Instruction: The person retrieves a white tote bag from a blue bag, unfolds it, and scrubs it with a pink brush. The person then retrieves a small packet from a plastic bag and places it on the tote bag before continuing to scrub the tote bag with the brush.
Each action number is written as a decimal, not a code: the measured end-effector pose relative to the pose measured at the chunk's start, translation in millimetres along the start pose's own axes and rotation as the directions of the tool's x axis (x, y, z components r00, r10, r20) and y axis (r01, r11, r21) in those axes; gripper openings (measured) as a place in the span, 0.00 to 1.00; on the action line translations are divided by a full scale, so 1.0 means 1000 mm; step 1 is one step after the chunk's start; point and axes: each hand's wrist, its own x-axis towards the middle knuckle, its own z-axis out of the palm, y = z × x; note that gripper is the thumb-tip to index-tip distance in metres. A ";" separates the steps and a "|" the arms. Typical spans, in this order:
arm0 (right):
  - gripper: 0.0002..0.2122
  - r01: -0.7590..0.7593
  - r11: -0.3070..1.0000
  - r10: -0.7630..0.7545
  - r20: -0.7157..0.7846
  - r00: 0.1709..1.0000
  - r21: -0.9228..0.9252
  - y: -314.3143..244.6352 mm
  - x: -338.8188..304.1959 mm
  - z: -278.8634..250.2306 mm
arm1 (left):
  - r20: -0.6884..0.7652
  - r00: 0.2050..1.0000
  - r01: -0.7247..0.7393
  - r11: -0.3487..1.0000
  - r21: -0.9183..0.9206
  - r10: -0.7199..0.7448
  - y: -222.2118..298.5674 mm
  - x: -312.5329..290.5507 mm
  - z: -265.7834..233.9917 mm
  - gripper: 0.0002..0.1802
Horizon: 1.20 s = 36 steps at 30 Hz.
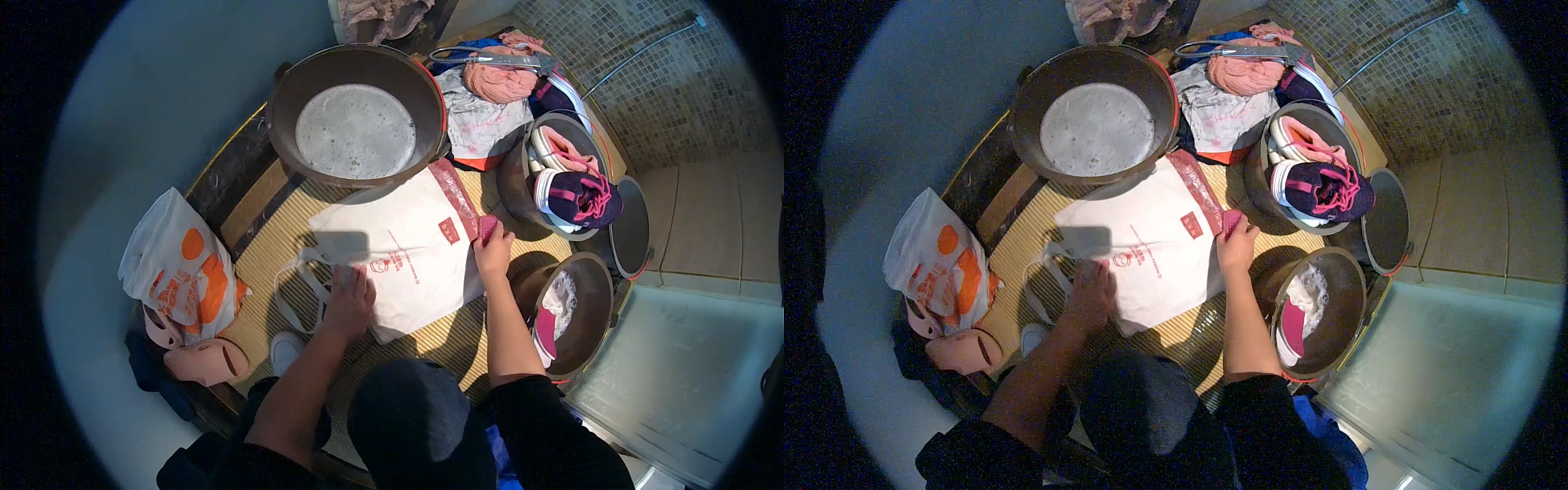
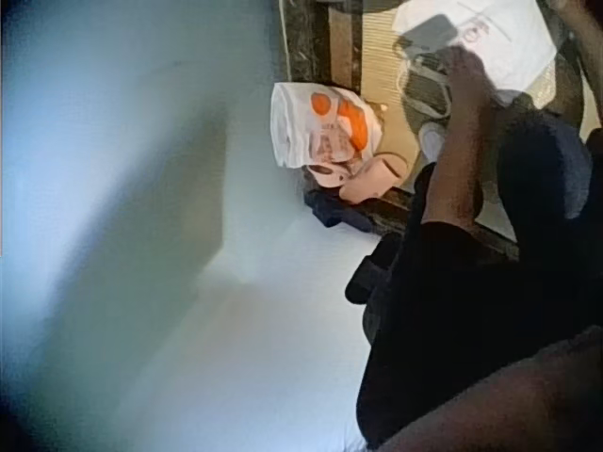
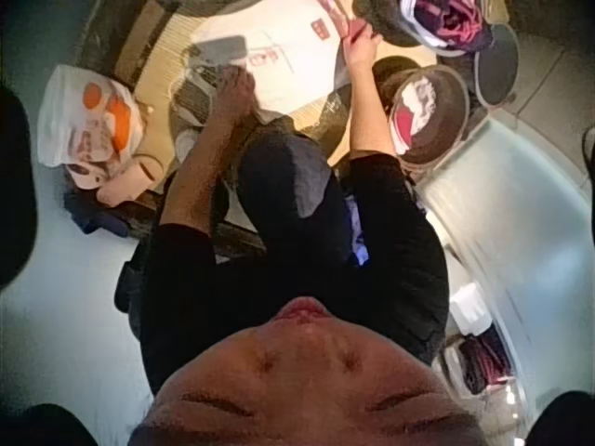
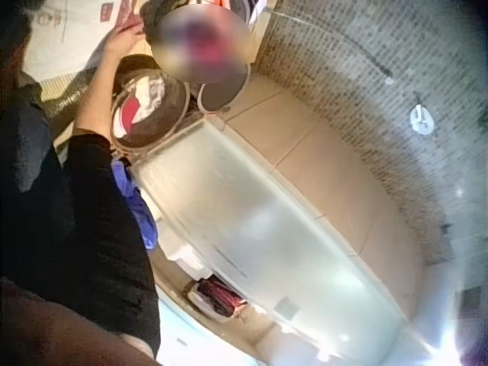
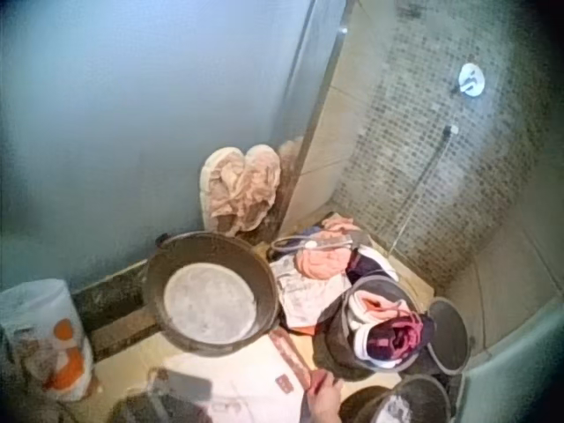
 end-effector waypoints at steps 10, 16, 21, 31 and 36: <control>0.21 -0.017 0.989 0.006 -0.071 0.997 -0.144 -0.031 0.020 -0.029 | 0.010 1.000 -0.021 0.983 -0.182 0.023 0.019 -0.004 -0.011 0.10; 0.24 0.176 0.983 -0.141 0.394 0.908 -0.054 -0.066 -0.129 -0.039 | -0.269 0.948 -0.241 0.939 -0.247 0.172 0.053 -0.015 0.020 0.15; 0.20 0.114 0.969 -0.019 0.393 0.919 -0.218 -0.011 -0.127 -0.003 | 0.010 1.000 -0.021 0.884 -0.466 0.030 0.062 -0.025 0.030 0.19; 0.21 0.140 0.989 -0.105 0.478 0.872 -0.039 -0.013 -0.178 0.006 | 0.261 0.964 0.071 0.899 -0.433 0.049 0.039 -0.025 -0.002 0.19; 0.25 -0.017 1.000 0.017 0.022 1.000 -0.020 -0.026 -0.061 -0.027 | -0.048 0.994 -0.111 0.955 -0.275 0.102 0.040 -0.029 0.014 0.16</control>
